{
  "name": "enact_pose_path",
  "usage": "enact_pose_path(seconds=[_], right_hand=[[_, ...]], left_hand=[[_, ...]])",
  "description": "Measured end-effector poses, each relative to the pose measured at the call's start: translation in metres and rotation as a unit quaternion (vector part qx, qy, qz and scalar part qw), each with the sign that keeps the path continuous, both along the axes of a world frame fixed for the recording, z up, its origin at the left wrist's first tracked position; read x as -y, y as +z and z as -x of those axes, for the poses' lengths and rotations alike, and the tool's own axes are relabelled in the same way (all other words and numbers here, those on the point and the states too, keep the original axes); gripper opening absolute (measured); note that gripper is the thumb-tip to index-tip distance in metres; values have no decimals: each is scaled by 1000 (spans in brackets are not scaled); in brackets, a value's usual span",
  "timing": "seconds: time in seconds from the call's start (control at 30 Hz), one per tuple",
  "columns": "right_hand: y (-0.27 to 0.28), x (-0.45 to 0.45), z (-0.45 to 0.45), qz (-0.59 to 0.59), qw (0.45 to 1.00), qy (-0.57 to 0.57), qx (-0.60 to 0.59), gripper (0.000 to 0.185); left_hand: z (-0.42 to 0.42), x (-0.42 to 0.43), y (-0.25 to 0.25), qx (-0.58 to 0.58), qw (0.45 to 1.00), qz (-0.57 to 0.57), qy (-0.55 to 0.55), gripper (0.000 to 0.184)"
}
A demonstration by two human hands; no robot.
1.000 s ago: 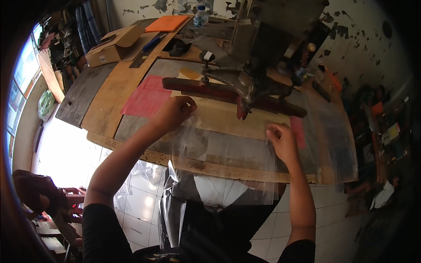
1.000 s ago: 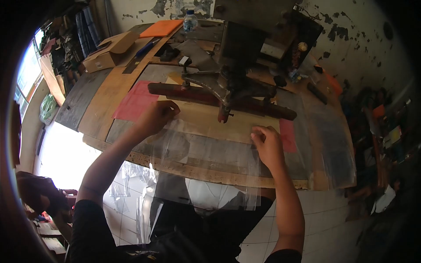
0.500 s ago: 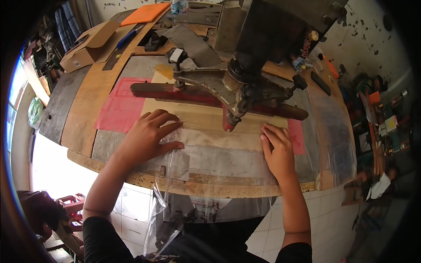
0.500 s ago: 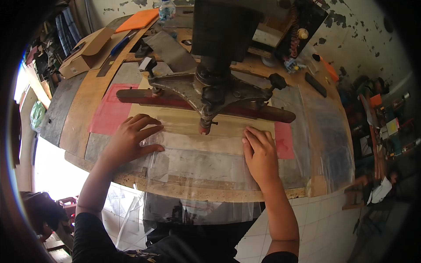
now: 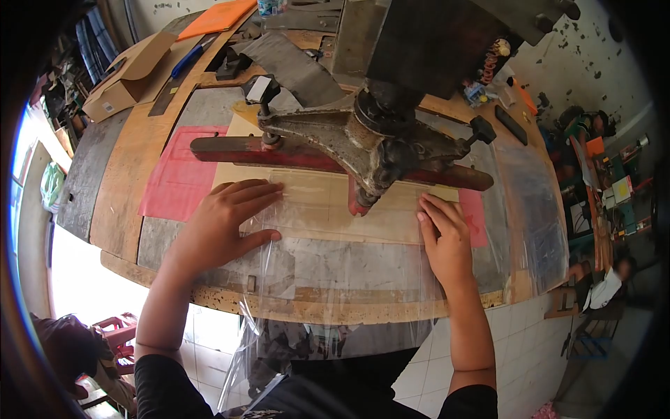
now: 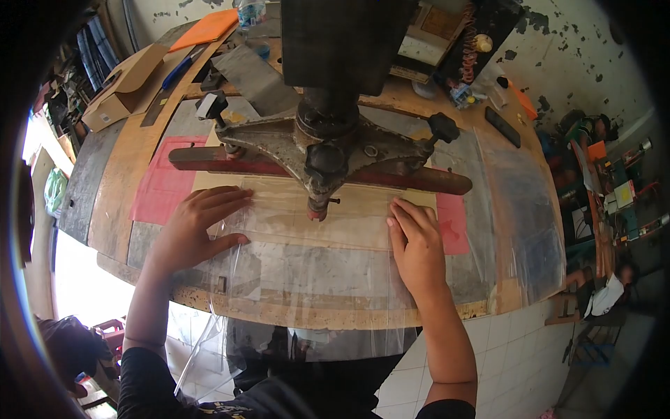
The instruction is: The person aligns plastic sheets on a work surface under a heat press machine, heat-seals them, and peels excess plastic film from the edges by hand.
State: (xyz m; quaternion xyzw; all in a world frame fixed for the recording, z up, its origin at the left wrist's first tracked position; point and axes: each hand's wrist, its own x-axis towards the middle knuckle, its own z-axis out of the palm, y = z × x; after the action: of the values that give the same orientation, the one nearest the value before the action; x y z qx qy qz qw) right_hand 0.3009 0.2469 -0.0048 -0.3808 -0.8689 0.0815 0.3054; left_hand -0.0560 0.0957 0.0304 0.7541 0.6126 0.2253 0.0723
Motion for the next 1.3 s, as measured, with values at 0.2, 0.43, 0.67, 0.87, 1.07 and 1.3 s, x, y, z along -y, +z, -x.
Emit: enact_pose_path(seconds=[0.2, 0.43, 0.67, 0.87, 1.07, 1.3], right_hand=[[3, -1, 1, 5, 1000, -1, -3, 24], [6, -1, 2, 17, 1000, -8, 0, 24], [7, 0, 4, 18, 1000, -4, -5, 24], [10, 3, 8, 24, 1000, -12, 0, 25], [8, 2, 8, 13, 1000, -20, 16, 25], [8, 2, 8, 22, 999, -27, 20, 25]], left_hand=[[1, -1, -6, -22, 1000, -16, 8, 59], [0, -2, -5, -24, 999, -18, 15, 58], [3, -2, -5, -19, 1000, -9, 15, 58], [2, -1, -4, -44, 999, -10, 0, 55], [4, 2, -7, -43, 999, -7, 0, 52], [3, 3, -10, -35, 999, -5, 0, 53]])
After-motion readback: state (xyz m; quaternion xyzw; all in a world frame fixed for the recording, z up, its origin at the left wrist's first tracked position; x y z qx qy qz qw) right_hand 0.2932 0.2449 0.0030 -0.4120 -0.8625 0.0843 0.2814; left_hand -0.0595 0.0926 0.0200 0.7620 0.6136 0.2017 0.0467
